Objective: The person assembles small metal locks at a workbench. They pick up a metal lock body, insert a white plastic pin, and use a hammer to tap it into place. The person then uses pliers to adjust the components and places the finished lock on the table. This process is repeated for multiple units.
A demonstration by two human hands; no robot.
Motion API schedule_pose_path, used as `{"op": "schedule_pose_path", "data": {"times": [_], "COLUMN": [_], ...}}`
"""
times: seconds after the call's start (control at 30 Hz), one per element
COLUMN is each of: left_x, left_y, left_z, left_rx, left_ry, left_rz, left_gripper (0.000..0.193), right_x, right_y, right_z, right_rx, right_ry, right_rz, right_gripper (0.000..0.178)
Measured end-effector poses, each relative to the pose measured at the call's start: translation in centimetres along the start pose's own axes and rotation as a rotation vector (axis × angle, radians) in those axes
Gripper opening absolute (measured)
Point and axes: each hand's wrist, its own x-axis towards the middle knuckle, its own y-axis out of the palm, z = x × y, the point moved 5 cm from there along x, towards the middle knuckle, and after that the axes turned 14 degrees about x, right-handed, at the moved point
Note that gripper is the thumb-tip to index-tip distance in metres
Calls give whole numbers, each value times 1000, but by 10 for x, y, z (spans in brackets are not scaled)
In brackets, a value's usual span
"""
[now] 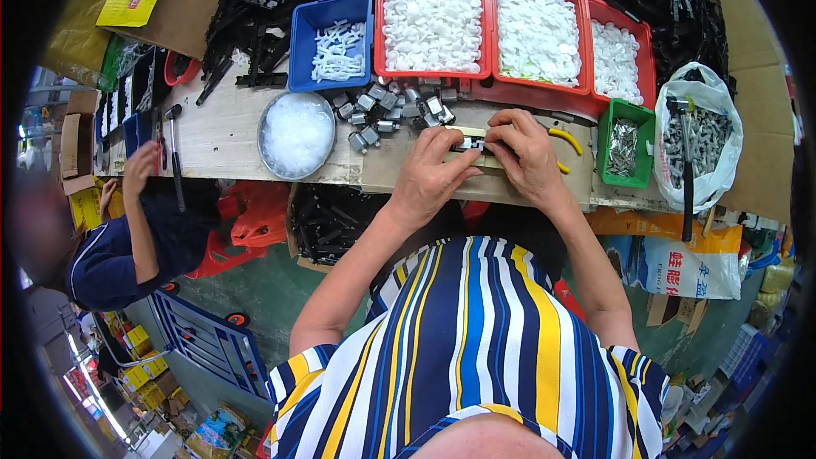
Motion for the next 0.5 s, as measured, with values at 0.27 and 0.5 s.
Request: {"op": "schedule_pose_path", "data": {"times": [0.27, 0.5], "left_x": [5, 14], "left_y": [2, 1], "left_z": [0, 4], "left_rx": [41, -24], "left_ry": [30, 5], "left_rz": [29, 89], "left_gripper": [30, 26], "right_x": [-2, -19], "right_y": [-1, -62], "right_z": [-2, 4], "right_rx": [-16, -101], "right_ry": [-1, 76], "right_rz": [-25, -229], "right_gripper": [12, 10]}}
